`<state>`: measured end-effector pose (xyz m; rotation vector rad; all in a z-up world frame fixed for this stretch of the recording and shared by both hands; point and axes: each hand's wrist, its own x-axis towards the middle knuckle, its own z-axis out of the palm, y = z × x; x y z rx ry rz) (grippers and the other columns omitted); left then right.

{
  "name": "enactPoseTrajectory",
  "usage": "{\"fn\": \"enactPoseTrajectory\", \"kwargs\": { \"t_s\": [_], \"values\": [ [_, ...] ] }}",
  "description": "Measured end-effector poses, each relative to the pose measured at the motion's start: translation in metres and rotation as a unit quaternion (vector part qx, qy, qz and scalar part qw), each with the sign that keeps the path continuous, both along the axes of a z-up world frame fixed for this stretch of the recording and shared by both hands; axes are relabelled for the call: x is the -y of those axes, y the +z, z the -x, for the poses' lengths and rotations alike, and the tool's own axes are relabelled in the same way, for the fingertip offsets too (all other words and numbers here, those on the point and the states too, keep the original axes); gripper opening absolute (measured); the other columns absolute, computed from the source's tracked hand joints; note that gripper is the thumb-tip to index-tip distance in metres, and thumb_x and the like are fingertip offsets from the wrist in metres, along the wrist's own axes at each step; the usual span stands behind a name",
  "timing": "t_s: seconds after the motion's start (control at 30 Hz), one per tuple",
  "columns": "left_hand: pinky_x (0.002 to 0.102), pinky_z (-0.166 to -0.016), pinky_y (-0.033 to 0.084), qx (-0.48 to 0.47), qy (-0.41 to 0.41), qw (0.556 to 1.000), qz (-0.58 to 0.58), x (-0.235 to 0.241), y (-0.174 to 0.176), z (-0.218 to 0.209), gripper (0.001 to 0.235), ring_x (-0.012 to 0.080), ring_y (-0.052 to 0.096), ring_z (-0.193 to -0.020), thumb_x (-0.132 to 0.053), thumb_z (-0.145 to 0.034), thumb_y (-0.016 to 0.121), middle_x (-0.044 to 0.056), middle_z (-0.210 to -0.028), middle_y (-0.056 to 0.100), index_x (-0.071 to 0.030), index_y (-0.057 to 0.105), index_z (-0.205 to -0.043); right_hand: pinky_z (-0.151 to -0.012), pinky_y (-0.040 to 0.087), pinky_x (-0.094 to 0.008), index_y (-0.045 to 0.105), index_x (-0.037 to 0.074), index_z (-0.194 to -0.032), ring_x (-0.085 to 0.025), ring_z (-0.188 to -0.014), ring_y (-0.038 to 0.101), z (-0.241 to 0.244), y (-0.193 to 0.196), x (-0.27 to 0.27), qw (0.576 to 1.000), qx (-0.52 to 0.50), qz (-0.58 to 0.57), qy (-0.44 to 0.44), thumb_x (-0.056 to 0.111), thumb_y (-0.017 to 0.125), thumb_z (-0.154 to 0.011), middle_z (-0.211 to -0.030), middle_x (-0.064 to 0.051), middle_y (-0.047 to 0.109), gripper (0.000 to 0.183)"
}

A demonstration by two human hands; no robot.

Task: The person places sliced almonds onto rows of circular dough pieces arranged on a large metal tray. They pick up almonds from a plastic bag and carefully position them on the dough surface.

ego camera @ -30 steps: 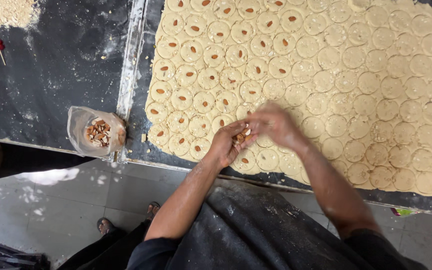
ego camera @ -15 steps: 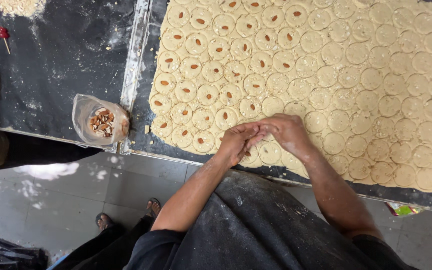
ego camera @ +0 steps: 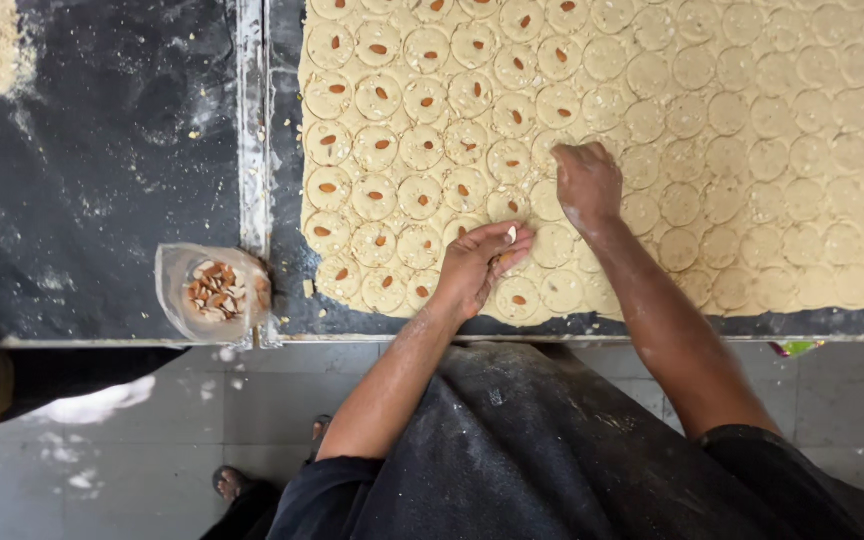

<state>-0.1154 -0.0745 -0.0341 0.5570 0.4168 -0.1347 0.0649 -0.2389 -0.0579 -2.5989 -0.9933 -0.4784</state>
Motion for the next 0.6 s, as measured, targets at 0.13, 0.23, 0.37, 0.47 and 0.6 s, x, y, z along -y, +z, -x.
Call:
{"fn": "enactPoseTrajectory", "kwargs": {
  "t_s": [0.13,0.23,0.37,0.47,0.6],
  "values": [
    [0.036,-0.097,0.060,-0.009,-0.006,1.000,-0.024,-0.010,-0.017,-0.003,0.022,0.0267,0.072,-0.104,0.002,-0.098,0.063,0.023,-0.113,0.072,0.010,0.066,-0.118,-0.087,0.055,-0.045,0.072,0.010,-0.113,-0.032,-0.098,0.065,0.005,0.028,-0.005,0.994,-0.089,-0.069,0.000,0.005,0.065,-0.098,-0.105,-0.011,0.073,0.016],
    [0.037,-0.094,0.061,-0.010,-0.006,0.999,-0.052,-0.012,-0.029,-0.006,0.019,0.0260,0.073,-0.098,0.003,-0.094,0.068,0.021,-0.107,0.074,0.010,0.067,-0.113,-0.085,0.058,-0.037,0.070,0.009,-0.117,-0.024,-0.099,0.069,0.034,0.054,0.003,0.965,-0.206,-0.163,-0.028,0.012,0.062,-0.105,-0.110,-0.009,0.073,0.015],
    [0.039,-0.091,0.062,0.002,-0.021,0.996,-0.090,-0.009,-0.036,-0.007,0.019,0.0271,0.074,-0.093,0.007,-0.091,0.071,0.022,-0.103,0.074,0.011,0.066,-0.109,-0.086,0.058,-0.034,0.076,0.015,-0.116,-0.017,-0.094,0.071,0.095,0.059,0.009,0.861,-0.502,-0.078,-0.040,0.020,0.067,-0.095,-0.104,-0.007,0.074,0.024],
    [0.039,-0.094,0.062,0.014,-0.026,0.994,-0.102,-0.002,-0.034,-0.005,0.022,0.0284,0.073,-0.097,0.007,-0.093,0.068,0.024,-0.108,0.072,0.013,0.064,-0.113,-0.081,0.064,-0.034,0.076,0.014,-0.110,-0.014,-0.090,0.076,0.103,0.044,0.020,0.879,-0.451,-0.155,-0.002,0.021,0.068,-0.094,-0.102,-0.004,0.077,0.020],
    [0.039,-0.101,0.060,-0.038,0.009,0.999,0.001,0.004,-0.020,-0.003,0.029,0.0326,0.072,-0.108,-0.001,-0.101,0.052,0.030,-0.118,0.068,0.016,0.058,-0.124,-0.077,0.061,-0.038,0.077,0.012,-0.113,-0.020,-0.088,0.070,0.068,0.017,0.030,0.980,-0.177,-0.089,-0.021,0.017,0.066,-0.104,-0.104,-0.007,0.073,0.015]
  ]
}}
